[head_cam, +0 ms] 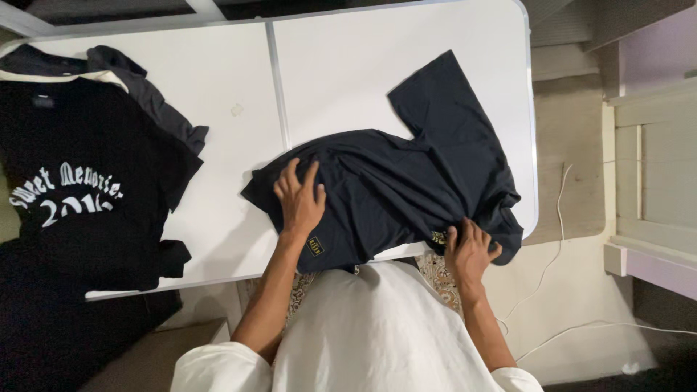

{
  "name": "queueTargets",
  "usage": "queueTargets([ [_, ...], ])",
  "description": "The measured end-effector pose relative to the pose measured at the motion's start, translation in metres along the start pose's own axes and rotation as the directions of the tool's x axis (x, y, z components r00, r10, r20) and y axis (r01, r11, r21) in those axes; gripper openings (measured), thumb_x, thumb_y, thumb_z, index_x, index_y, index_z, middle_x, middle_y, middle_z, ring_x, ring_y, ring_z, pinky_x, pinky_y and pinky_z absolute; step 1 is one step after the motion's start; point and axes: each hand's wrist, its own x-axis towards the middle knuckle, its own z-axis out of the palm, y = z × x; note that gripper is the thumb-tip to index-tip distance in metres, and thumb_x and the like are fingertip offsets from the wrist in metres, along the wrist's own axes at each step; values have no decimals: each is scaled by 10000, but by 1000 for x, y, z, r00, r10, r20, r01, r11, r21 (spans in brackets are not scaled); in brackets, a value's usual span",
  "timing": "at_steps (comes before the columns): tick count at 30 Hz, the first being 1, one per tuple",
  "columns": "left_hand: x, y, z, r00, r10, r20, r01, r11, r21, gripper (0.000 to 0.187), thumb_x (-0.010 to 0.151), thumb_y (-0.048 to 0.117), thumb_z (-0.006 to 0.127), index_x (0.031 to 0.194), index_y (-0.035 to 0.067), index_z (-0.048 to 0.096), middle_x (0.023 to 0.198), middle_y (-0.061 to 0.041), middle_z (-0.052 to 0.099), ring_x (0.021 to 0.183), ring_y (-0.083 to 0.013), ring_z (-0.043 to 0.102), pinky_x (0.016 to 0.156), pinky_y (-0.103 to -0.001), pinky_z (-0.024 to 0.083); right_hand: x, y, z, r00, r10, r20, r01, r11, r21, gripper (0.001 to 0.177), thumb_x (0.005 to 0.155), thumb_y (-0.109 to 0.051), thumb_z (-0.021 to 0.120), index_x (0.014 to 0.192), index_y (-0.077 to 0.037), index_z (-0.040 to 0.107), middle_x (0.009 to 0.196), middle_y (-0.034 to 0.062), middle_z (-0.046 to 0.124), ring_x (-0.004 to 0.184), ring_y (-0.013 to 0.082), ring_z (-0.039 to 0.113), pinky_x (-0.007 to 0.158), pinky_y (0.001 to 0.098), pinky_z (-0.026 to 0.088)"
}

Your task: The person folds two shirts on a table and places one of them into a drawer.

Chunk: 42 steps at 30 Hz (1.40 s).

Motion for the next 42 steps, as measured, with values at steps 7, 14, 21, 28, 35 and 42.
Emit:
queueTargets([
  [7, -33, -107, -24, 895, -382, -230, 391, 920, -8, 230, 949, 94, 680, 1176, 103, 711, 1215, -105, 662, 1221, -350, 559, 1047, -533, 374, 87, 0, -7, 973, -145, -178, 165, 981, 99, 391, 1091, -309, 579, 1373, -43, 631, 1404, 140, 639, 1292, 323, 547, 1067, 536, 311],
  [14, -28, -139, -22, 897, -415, -150, 400, 908, -121, 226, 854, 137, 840, 1039, 51, 744, 1013, -122, 702, 955, -322, 657, 864, -441, 519, 194, -12, 2, 898, -401, -182, 436, 869, 233, 496, 1110, -237, 559, 1542, -3, 496, 1589, 257, 461, 1492, 436, 401, 1210, 545, 326],
  [21, 18, -165, -13, 914, -389, -116, 385, 921, -54, 124, 878, 63, 818, 975, 51, 741, 944, -114, 707, 884, -311, 650, 816, -441, 521, 296, -35, 40, 854, -512, 95, 491, 853, 178, 553, 1083, -305, 522, 1591, -103, 441, 1681, 212, 308, 1553, 421, 267, 1251, 596, 187],
  [28, 116, -203, -11, 952, -292, -87, 295, 955, 27, 98, 927, 52, 817, 947, 45, 722, 969, -140, 688, 934, -323, 649, 859, -442, 522, 377, -25, 49, 903, -413, 115, 398, 907, 134, 587, 1088, -363, 462, 1617, -113, 401, 1699, 210, 256, 1571, 421, 201, 1259, 607, 105],
  [35, 221, -216, 6, 970, -231, -75, 239, 962, 134, 130, 953, 52, 826, 913, 40, 703, 1000, -151, 641, 961, -348, 617, 832, -453, 513, 453, -35, 49, 903, -426, 46, 415, 896, 158, 609, 1103, -352, 438, 1628, -48, 386, 1701, 256, 241, 1572, 461, 189, 1255, 628, 99],
  [42, 271, -182, 9, 966, -213, -144, 237, 956, 175, 146, 934, 50, 836, 978, 79, 700, 1052, -130, 637, 1072, -363, 585, 928, -485, 470, 475, -38, 49, 904, -427, -13, 423, 890, 169, 597, 1138, -364, 429, 1646, -54, 385, 1697, 263, 244, 1580, 469, 183, 1265, 638, 94],
])
